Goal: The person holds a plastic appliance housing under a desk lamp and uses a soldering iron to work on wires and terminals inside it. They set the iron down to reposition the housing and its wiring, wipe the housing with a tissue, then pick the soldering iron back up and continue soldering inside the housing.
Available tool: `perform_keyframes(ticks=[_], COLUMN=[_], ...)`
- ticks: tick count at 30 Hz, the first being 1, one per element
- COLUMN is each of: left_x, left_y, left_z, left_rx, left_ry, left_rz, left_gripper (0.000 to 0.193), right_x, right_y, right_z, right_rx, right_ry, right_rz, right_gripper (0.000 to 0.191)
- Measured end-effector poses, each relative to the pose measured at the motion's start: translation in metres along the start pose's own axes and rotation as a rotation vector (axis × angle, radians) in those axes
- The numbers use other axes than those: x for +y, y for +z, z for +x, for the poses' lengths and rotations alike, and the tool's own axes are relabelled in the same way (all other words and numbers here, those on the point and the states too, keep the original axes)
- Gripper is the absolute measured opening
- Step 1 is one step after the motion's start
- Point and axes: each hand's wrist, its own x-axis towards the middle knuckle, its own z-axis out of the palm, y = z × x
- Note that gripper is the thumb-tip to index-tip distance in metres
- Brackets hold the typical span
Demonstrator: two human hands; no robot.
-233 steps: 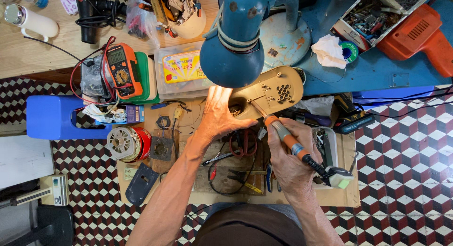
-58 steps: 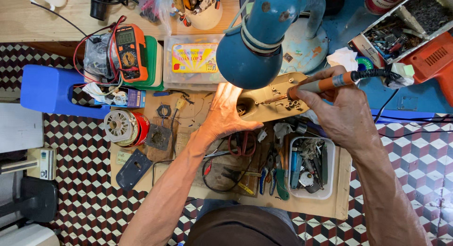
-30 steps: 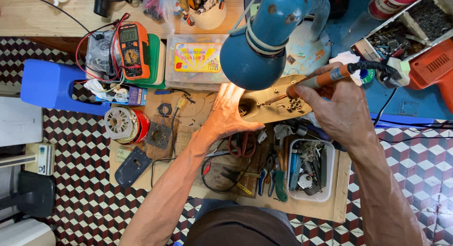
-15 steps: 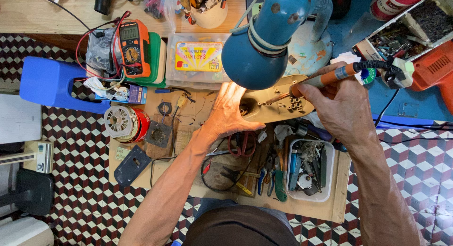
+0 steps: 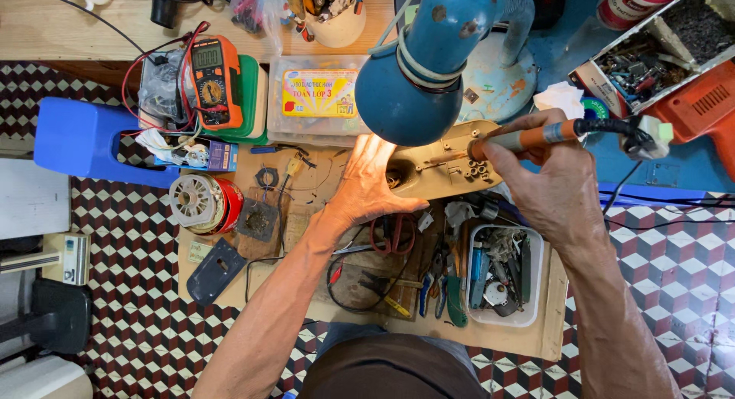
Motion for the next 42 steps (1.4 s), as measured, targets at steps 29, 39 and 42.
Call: perform_keyframes(ticks=[29,39,42], left_x=[0.004,0.001,0.001], left_y=[-0.001,0.001,-0.002], left_z=[0.001,-0.001,-0.002], left_rx=[-0.007,-0.018,-0.015], left_ry=[-0.003,-0.022,-0.016], left_rz=[-0.005,0.008,-0.005], left_gripper=[0.105,0.107,0.109], right_x=[0.001,0.031,0.019], right_y=[0.0,0.007,0.007], right_z=[-0.043,-0.04,-0.03], right_rx=[0.053,0.087,0.045], right_ry=[0.107,0.067,-0.017], right_rz=[0.137,0.42,0.243], right_gripper=[0.03,0.03,0.029])
